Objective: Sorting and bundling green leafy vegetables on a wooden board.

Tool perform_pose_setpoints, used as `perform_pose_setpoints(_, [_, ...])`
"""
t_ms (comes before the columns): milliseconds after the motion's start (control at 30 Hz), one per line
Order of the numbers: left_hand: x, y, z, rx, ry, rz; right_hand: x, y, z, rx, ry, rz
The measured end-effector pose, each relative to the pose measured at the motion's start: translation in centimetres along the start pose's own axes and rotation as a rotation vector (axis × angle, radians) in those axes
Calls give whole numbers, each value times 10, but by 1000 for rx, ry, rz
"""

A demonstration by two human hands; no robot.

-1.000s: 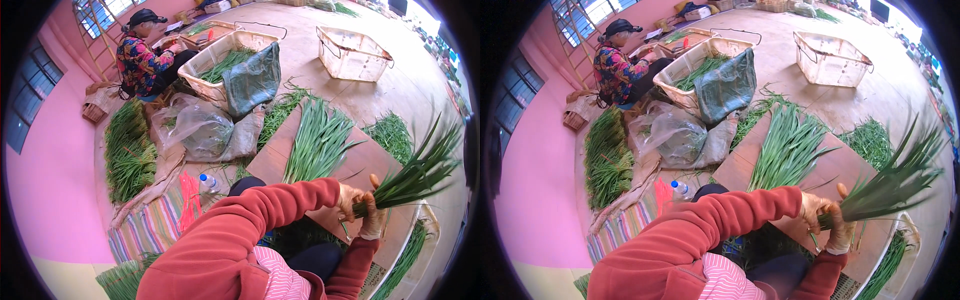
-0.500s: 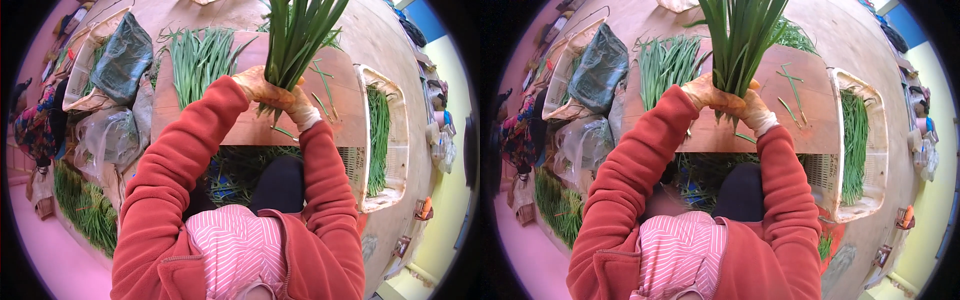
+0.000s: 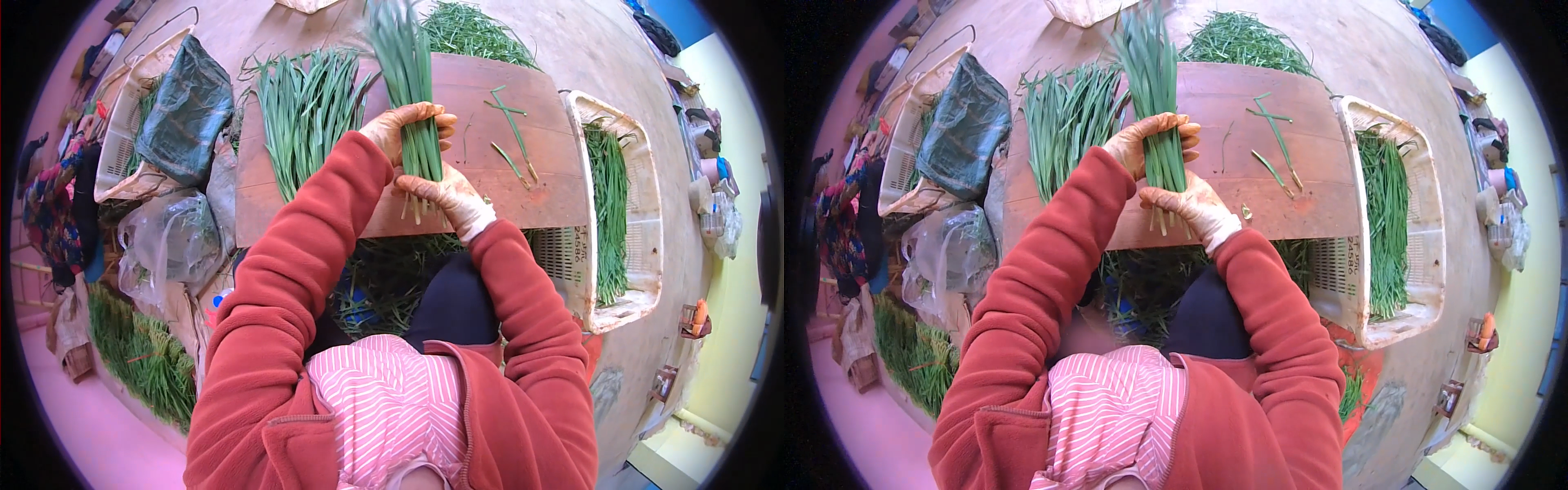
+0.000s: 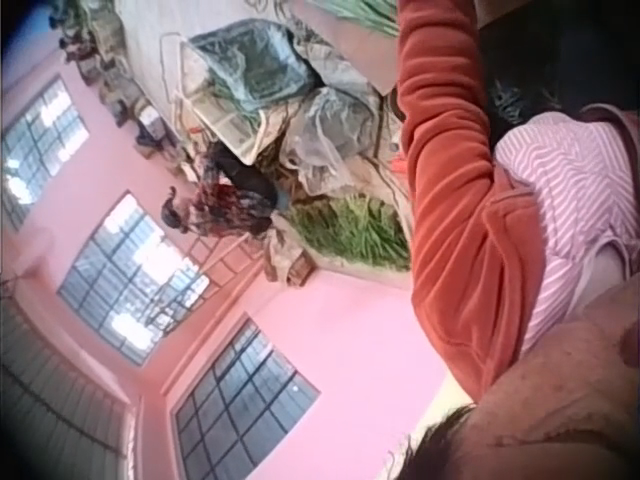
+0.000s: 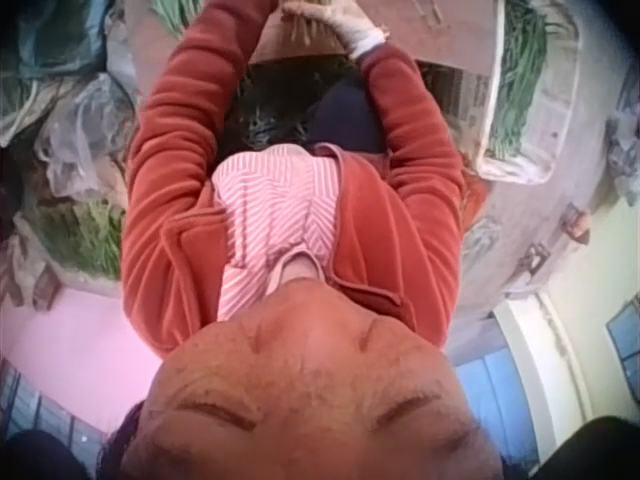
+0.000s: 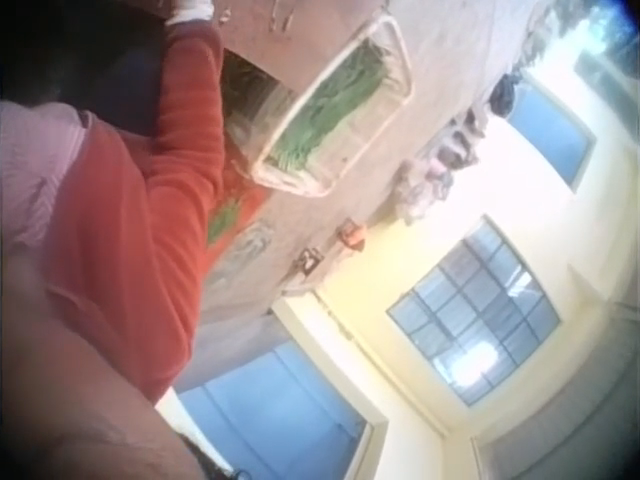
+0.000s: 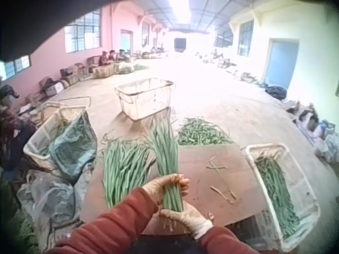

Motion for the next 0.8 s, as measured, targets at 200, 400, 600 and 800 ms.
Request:
perform_pose_setpoints(200, [28,-16,-22,-219,-109,-84,-39,-15,8,-34,339,298])
perform_pose_setpoints(400, [48,-20,-29,-307,-148,0,-48,-25,4,-123,29,220])
perform_pose_setpoints(600, [-7,-44,41,-10,40,150,-8,0,-2,-162,-308,-119])
perform_pose_setpoints(800, [-34,-44,57,46,1054,137,-42,51,-23,66,-552,-197])
Point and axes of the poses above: each hand's wrist, its own y-axis towards the middle knuckle, its own z-axis out of the palm, x = y × z, the point moved 10 cm from there along y, towards the middle knuckle, and after that the axes turned 1 degree about z, right-handed, at the moved point
